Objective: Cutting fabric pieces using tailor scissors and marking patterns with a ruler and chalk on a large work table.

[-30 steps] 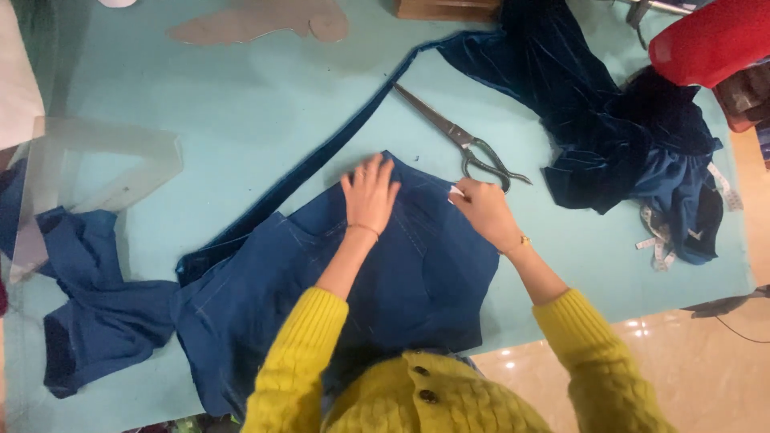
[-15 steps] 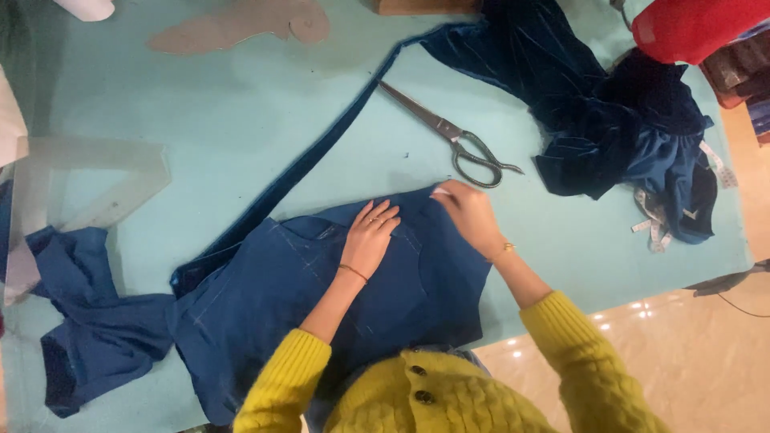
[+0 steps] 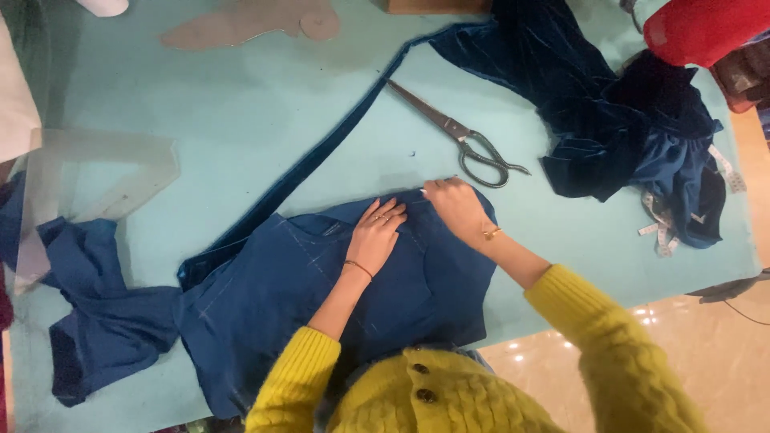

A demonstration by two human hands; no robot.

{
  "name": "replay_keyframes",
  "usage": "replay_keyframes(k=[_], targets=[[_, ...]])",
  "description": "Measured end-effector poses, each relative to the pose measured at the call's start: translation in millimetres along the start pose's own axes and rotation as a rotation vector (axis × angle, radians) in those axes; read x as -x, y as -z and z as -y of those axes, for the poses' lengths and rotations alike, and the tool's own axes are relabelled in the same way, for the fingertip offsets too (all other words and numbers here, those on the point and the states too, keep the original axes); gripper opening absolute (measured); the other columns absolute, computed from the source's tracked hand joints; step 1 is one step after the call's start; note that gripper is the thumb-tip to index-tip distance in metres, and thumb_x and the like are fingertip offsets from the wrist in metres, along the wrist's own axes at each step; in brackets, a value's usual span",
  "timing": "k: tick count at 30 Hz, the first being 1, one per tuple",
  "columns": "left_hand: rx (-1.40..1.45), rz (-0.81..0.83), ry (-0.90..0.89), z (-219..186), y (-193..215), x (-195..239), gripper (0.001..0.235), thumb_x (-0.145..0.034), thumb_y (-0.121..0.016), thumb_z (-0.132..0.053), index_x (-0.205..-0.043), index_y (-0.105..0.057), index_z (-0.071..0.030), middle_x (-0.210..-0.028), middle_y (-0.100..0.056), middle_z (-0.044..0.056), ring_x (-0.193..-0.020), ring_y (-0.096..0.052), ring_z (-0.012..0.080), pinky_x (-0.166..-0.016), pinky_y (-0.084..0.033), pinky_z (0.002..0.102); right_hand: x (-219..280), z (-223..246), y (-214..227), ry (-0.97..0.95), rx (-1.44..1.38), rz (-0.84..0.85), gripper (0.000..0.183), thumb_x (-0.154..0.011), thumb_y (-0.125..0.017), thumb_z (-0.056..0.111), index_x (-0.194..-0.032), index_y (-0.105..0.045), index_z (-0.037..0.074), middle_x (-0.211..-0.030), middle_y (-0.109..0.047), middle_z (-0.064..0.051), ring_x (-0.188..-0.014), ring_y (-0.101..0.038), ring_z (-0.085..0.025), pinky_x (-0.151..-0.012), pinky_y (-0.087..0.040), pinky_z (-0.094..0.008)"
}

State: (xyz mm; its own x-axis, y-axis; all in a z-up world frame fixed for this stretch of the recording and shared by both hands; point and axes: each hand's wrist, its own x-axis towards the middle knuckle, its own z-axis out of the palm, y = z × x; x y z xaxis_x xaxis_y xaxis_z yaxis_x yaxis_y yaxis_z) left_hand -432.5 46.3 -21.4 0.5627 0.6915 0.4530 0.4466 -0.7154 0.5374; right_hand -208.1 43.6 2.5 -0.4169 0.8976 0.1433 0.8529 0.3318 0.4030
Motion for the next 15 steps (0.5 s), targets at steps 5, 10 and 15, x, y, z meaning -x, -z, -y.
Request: replay_keyframes(k=[5,10,15], targets=[[-0.077,0.021,-0.016,10,-9,4,0.027,-0.086,-0.074,-0.007,-0.112,-0.070,-0.013,-0.116,-0.074,0.000,-0.125,-0.064,0.0147,-0.123,-0.040,0.038,-11,30,-9,-0.150,-0.264,-0.020,0.025,-0.101,-0.061,0.019,-0.078,-0.051,0.019,-0.055,-0.054,0.008,-0.051,-0.063,-0.013,-0.057,-0.051,-0.024],[-0.061,0.037,-0.002,34,-40,11,0.028,-0.089,-0.070,-0.009,-0.116,-0.069,-0.018,-0.124,-0.071,-0.004,-0.130,-0.060,0.0123,-0.123,-0.038,0.037,23,3,8,-0.167,-0.036,0.107,0.019,-0.090,-0.067,0.018,-0.076,-0.056,0.024,-0.054,-0.060,0.010,-0.051,-0.066,-0.012,-0.051,-0.051,-0.025],[-0.293,-0.134,-0.020,70,-41,-38,0.030,-0.087,-0.067,-0.015,-0.110,-0.068,-0.033,-0.101,-0.074,-0.009,-0.103,-0.071,0.0137,-0.100,-0.055,0.036,66,-44,55,-0.621,-0.644,0.342,0.017,-0.101,-0.067,0.028,-0.106,-0.070,0.011,-0.084,-0.074,-0.010,-0.081,-0.075,-0.032,-0.073,-0.060,-0.045]])
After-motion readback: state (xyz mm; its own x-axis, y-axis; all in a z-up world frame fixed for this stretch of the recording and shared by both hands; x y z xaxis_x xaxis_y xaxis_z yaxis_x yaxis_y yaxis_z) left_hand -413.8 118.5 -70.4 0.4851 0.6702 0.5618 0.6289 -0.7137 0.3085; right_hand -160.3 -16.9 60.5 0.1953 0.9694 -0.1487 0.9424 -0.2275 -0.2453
